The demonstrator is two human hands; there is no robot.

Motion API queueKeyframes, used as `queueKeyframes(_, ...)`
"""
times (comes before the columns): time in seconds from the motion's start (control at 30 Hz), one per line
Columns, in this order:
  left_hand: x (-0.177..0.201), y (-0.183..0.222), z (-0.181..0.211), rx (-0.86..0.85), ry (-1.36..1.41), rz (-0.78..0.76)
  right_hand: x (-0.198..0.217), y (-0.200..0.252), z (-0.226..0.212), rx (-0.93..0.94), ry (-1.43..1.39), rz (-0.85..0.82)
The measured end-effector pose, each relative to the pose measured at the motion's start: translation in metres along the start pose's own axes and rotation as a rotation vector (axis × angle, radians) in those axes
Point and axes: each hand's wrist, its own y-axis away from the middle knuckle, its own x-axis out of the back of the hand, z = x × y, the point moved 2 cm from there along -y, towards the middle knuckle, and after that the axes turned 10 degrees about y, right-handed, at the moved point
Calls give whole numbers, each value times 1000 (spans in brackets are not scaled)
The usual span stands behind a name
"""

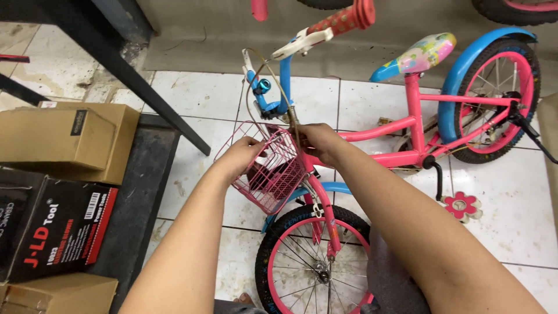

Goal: Adjusting and securing a pink wire basket onto the front of a child's bicycle using a wrench.

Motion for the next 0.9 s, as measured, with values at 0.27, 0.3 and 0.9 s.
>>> queueKeyframes(0.27,13,2,10,-109,-254,117,60,56,-14,7,347,-204)
queueKeyframes(0.3,14,12,17,-108,-255,102,72,54,-10,-4,342,-194)
queueKeyframes(0.9,12,99,26,-721,-538,268,191,178,369,156,309,814)
